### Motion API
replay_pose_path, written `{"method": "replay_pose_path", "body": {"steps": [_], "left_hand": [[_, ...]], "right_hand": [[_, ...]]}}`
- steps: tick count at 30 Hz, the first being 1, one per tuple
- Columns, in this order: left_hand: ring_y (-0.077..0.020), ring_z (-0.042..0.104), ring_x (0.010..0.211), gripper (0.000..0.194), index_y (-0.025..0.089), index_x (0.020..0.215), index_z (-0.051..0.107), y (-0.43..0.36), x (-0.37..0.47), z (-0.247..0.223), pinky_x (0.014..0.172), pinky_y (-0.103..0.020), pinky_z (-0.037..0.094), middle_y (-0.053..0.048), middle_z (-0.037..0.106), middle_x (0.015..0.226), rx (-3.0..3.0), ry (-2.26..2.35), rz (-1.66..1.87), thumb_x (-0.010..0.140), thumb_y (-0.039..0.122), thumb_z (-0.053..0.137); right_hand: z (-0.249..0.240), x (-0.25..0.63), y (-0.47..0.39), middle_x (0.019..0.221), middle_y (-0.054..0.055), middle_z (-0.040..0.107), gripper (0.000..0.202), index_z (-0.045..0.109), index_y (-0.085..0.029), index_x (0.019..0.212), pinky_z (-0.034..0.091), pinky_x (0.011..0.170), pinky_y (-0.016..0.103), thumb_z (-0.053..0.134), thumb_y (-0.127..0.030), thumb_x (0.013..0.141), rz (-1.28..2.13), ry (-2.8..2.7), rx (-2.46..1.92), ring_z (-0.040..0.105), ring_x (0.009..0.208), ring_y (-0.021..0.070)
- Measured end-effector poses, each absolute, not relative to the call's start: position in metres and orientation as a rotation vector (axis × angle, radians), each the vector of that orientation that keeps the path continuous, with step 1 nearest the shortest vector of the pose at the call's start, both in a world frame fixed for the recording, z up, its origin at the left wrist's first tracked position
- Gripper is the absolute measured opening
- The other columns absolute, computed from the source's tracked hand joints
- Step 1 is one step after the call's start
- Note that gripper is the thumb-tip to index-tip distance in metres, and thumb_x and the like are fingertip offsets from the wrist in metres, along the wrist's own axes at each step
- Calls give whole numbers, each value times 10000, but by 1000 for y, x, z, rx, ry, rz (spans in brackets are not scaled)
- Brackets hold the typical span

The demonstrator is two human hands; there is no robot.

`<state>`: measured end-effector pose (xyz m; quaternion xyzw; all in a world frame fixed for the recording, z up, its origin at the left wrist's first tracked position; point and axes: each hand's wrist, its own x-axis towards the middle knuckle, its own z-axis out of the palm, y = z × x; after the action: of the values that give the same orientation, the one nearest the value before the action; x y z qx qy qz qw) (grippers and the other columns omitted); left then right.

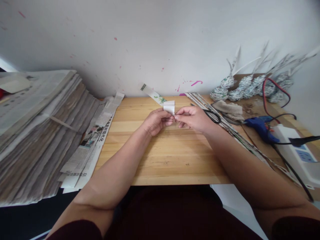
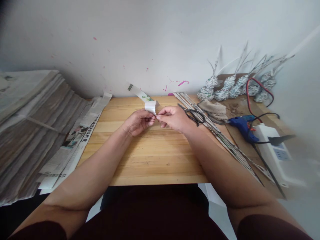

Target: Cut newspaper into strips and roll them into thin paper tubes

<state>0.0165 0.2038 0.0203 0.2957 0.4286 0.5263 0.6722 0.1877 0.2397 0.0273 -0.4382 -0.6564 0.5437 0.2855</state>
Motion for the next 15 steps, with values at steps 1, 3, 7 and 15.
{"method": "replay_pose_path", "body": {"steps": [1, 3, 7, 15], "left_hand": [[-83, 606, 559, 81, 84, 715, 635, 204, 16, 20, 574, -187, 502, -44, 661, 629, 659, 957, 1183, 704, 7, 612], [-89, 633, 587, 72, 72, 724, 648, 204, 16, 20, 601, -188, 517, -59, 680, 653, 644, 950, 1178, 724, 5, 621], [-96, 662, 610, 42, 58, 771, 674, 204, 16, 21, 596, -178, 528, -78, 706, 696, 613, 958, 1171, 791, 43, 641], [-55, 566, 519, 186, 94, 719, 642, 206, 17, 14, 452, -143, 404, -19, 642, 615, 655, 1011, 1248, 771, 195, 788]], "right_hand": [[28, 188, 240, 732, 7, 693, 139, 661, -161, 795, 358, 382, 149, 763, -255, 794, 1478, -1743, -1182, 658, 519, 93], [31, 189, 240, 732, 8, 692, 106, 658, -155, 791, 358, 380, 143, 737, -217, 827, 1501, -1725, -1211, 656, 509, 86], [37, 189, 238, 722, 11, 693, 90, 661, -148, 791, 359, 377, 140, 709, -176, 862, 1491, -1737, -1249, 652, 499, 82], [33, 188, 239, 721, 14, 707, 59, 672, -169, 878, 401, 383, 154, 723, -187, 854, 1510, -1735, -1237, 676, 523, 109]]}}
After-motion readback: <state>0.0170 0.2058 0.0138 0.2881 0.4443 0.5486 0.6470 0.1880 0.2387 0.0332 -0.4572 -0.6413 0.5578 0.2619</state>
